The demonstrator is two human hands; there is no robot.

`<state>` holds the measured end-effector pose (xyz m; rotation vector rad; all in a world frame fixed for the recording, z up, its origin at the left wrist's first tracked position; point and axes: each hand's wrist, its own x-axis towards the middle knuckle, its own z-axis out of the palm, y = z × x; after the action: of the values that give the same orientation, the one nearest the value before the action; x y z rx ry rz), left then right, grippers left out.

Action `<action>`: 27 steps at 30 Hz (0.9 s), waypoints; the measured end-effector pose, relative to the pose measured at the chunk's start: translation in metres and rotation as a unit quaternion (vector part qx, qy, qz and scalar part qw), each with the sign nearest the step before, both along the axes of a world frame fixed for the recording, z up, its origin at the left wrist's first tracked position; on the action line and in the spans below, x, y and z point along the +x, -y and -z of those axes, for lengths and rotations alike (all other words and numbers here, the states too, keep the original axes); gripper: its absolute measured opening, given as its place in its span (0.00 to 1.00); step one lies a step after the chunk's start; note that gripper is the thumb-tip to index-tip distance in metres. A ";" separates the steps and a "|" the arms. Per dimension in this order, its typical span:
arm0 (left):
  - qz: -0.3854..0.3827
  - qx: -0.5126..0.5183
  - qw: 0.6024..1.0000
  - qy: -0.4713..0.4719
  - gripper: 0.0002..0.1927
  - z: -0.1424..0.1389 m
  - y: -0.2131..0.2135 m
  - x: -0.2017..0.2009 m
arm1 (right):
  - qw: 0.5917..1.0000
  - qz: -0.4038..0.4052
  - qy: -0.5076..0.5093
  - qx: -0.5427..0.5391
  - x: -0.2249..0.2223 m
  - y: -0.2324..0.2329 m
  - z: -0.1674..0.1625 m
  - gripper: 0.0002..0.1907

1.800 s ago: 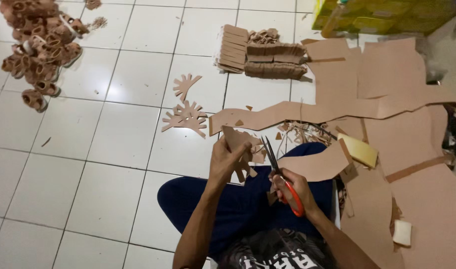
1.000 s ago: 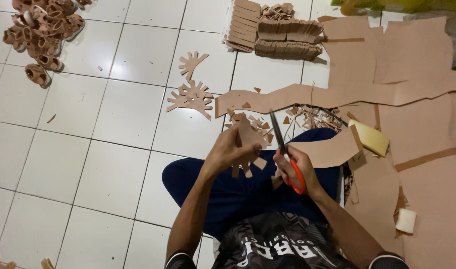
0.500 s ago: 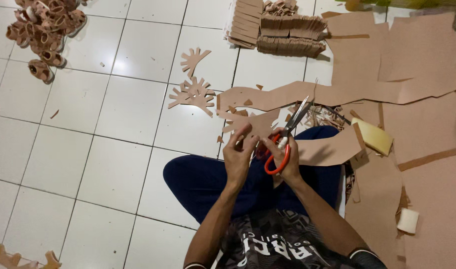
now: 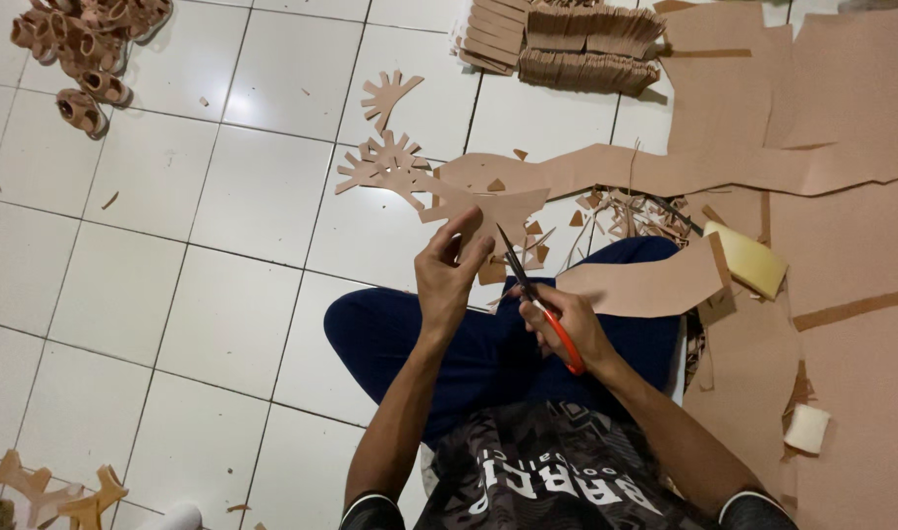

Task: The person sits on the floor and uses red-handled scissors to cut a piece of light brown cardboard into a star-like shape with multiple pointed arms. They repeatedly trim the edges and rotate the piece to refine the shape, leaving cut-off fragments on the floor.

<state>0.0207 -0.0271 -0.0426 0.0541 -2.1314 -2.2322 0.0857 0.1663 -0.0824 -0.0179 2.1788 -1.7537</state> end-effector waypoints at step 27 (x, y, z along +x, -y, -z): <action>-0.030 0.024 0.999 0.034 0.52 -0.023 0.022 -0.001 | 0.998 0.013 0.055 -0.022 0.001 0.006 -0.013 0.16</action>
<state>0.0193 -0.0486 -0.0195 0.1960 -2.0788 -2.2782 0.0863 0.1604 -0.0693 0.0937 2.0722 -1.7727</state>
